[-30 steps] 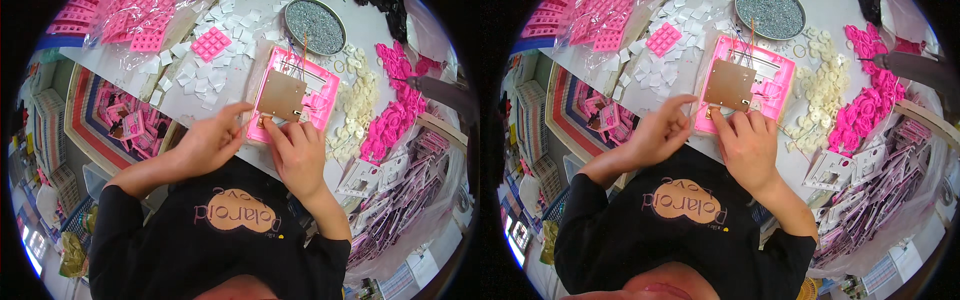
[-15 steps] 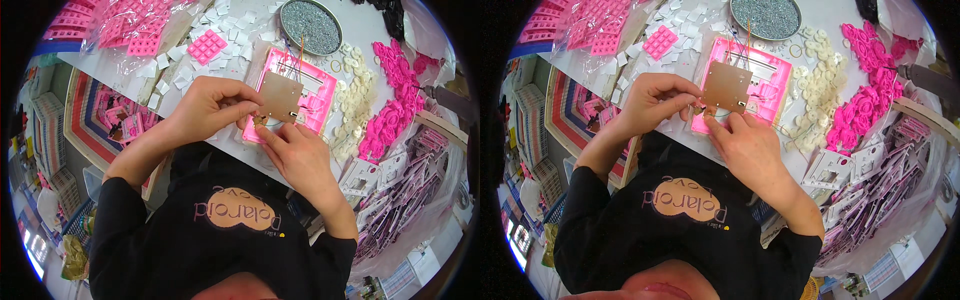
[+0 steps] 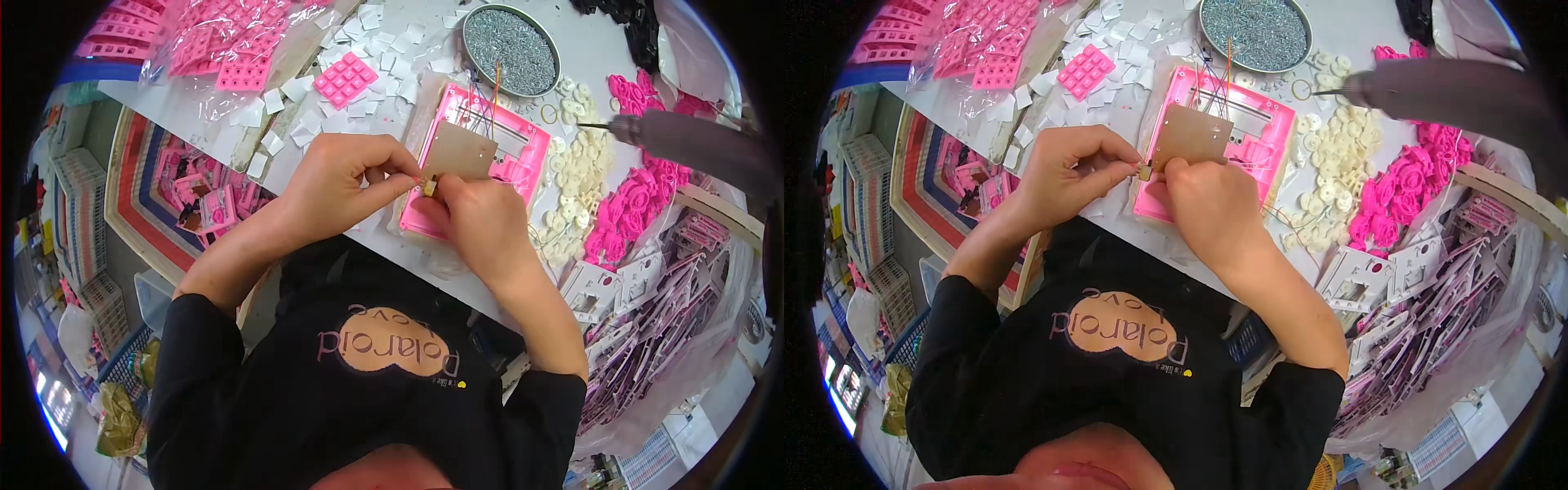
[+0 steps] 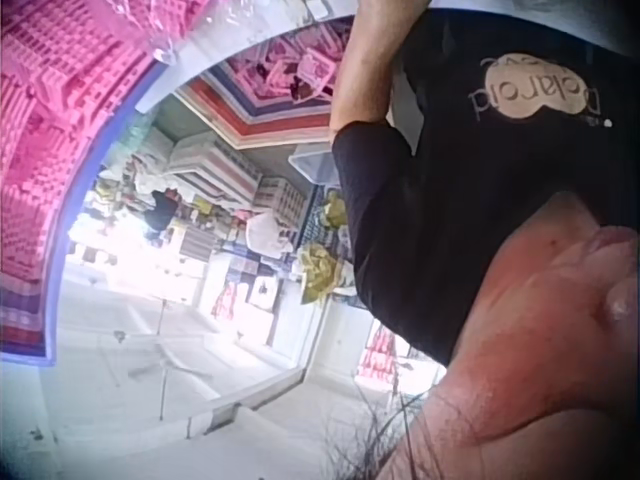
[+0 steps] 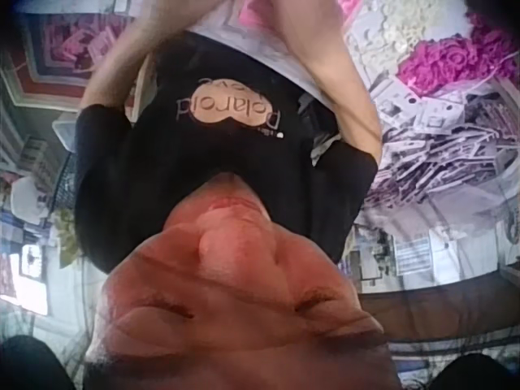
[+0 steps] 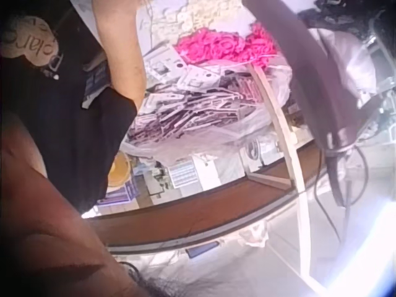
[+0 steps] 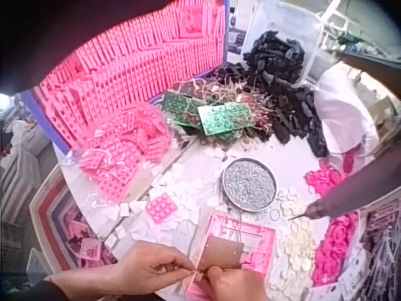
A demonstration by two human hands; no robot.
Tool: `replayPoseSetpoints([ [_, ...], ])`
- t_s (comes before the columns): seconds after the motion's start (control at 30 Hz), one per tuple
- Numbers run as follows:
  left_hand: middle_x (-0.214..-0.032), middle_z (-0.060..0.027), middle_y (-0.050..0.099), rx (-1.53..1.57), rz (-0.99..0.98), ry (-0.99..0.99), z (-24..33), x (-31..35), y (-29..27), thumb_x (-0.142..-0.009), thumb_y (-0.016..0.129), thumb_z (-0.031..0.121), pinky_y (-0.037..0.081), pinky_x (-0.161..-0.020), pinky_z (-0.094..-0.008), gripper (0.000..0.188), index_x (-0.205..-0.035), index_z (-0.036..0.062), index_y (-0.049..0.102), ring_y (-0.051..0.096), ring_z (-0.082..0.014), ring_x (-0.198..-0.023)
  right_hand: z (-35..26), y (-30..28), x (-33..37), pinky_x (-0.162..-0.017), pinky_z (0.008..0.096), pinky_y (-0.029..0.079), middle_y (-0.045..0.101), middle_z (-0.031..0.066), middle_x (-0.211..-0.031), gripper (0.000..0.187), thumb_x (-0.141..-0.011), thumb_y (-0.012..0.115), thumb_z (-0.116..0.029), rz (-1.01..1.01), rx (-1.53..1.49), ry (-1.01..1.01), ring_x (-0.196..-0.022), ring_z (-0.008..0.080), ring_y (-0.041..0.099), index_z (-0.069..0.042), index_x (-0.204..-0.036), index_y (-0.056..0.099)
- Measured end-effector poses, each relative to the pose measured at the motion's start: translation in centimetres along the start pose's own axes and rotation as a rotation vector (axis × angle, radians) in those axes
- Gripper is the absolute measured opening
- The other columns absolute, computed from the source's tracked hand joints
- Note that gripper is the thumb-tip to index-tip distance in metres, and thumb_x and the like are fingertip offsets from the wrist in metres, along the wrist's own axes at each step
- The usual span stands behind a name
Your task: Assembling a pink toy calculator by installing a circuit board, internal components, and plastic casing parts.
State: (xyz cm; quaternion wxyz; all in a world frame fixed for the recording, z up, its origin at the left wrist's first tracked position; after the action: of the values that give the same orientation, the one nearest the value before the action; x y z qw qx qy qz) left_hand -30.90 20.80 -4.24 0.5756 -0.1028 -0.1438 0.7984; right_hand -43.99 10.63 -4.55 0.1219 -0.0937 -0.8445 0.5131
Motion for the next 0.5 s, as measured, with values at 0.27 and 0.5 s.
replayPoseSetpoints([
  [0.27,-0.078,-0.0043,0.069,-0.06,0.063,0.096,1.8,-0.1,0.9,-0.086,0.074,0.001,0.042,-0.055,-0.0225,0.009,-0.095,0.0008,0.074,0.055,-0.0058,-0.06,1.0,-1.3,1.6,-0.058,0.0335,0.054,0.069,0.0117,-0.073,0.022,-0.086,0.076,-0.016,0.059,-0.408,0.101,-0.059,0.0221,0.067,-0.003,-0.102,0.069],
  [0.5,-0.081,-0.0078,0.069,-0.098,0.037,0.287,3.5,-0.7,3.7,-0.084,0.075,0.007,0.052,-0.058,-0.0329,0.017,-0.101,0.0058,0.07,0.067,-0.0251,-0.066,3.7,-2.2,4.4,-0.064,0.0231,0.053,0.073,0.0035,-0.088,0.02,-0.091,0.073,-0.007,0.043,-1.186,0.385,-0.076,0.0073,0.066,0.003,-0.108,0.071],
])
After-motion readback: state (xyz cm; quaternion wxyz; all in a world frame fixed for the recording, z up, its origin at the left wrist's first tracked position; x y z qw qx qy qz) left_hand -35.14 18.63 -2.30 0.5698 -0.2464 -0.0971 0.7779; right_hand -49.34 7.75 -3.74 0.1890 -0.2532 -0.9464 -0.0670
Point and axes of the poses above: each hand's wrist, its own x-axis away from the middle knuckle, its own y-axis out of the palm, z = x × y, the point moved 6 cm from there along -x, towards the middle knuckle
